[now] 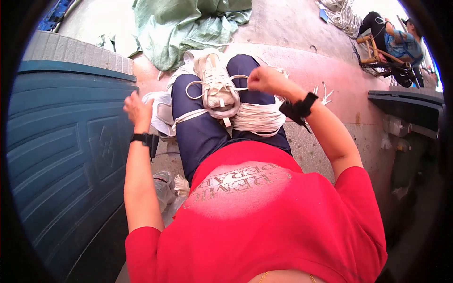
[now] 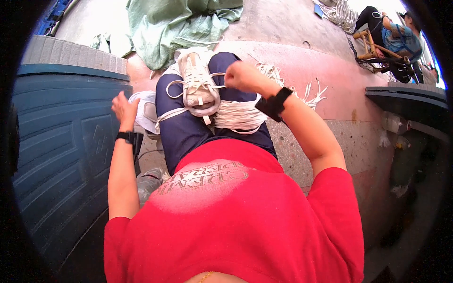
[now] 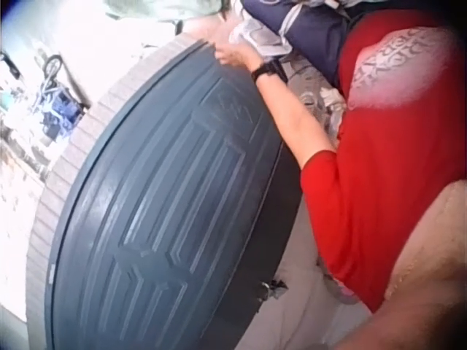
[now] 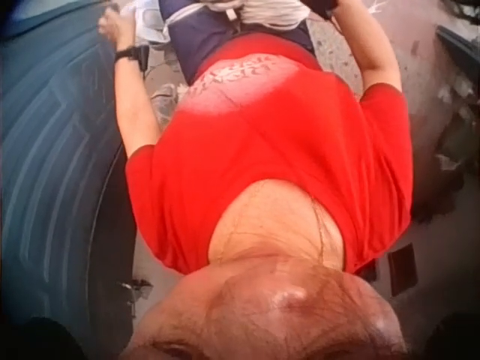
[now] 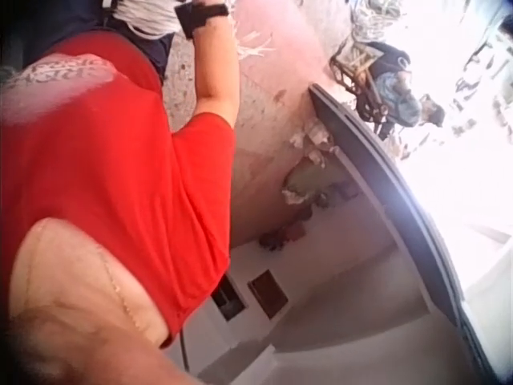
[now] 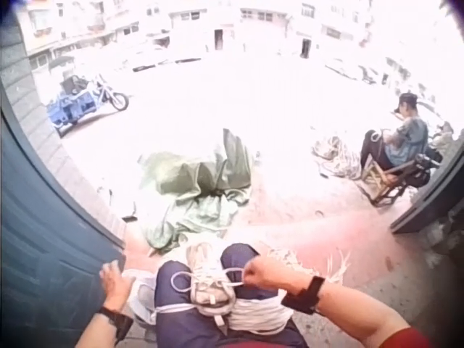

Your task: Threading and organizing long white shoelaces into a white shoe.

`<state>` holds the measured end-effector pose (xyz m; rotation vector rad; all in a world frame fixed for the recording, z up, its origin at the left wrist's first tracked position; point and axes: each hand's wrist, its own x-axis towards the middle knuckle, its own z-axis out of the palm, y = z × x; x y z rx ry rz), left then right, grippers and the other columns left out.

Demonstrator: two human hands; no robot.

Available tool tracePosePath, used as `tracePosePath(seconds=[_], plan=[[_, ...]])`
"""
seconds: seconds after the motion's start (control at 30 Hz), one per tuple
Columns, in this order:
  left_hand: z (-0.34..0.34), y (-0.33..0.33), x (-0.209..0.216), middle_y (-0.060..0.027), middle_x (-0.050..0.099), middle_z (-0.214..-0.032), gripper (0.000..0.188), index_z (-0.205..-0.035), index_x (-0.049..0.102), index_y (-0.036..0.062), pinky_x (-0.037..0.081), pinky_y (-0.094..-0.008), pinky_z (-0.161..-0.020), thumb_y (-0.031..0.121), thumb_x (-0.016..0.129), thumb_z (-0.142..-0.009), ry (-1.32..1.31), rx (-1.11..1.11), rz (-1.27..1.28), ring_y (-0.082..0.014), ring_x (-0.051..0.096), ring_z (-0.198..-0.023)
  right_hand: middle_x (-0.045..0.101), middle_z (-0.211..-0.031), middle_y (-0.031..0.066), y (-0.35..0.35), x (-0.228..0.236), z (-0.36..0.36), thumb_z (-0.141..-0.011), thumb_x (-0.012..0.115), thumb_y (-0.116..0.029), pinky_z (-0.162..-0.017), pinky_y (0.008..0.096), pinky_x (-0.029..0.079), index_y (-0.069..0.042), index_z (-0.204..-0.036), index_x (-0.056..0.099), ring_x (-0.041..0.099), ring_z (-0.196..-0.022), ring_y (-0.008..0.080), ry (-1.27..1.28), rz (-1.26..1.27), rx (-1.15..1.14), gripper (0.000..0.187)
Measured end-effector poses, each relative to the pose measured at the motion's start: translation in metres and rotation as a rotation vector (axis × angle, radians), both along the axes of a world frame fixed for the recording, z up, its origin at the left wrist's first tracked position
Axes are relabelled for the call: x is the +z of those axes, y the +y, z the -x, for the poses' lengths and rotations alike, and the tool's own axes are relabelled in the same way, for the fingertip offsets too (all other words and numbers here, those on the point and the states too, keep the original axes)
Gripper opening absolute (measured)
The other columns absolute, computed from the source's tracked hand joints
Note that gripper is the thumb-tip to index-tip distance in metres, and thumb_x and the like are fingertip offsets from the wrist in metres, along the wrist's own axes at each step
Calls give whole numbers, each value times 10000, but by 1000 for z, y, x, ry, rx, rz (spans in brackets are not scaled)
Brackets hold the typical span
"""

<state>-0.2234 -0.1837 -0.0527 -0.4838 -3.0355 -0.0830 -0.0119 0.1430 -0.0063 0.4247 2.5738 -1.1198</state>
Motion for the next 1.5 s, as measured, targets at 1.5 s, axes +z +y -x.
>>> tracePosePath(seconds=[1.5], plan=[[-56, 42, 78, -44, 589, -793, 134, -908, 541, 40, 442, -241, -657, 162, 516, -859, -959, 177, -1394, -121, 559, -708, 468, -480, 173, -118, 17, 41, -820, 516, -355, -475, 365, 389, 80, -621, 538, 488, -447, 214, 294, 395, -287, 479]])
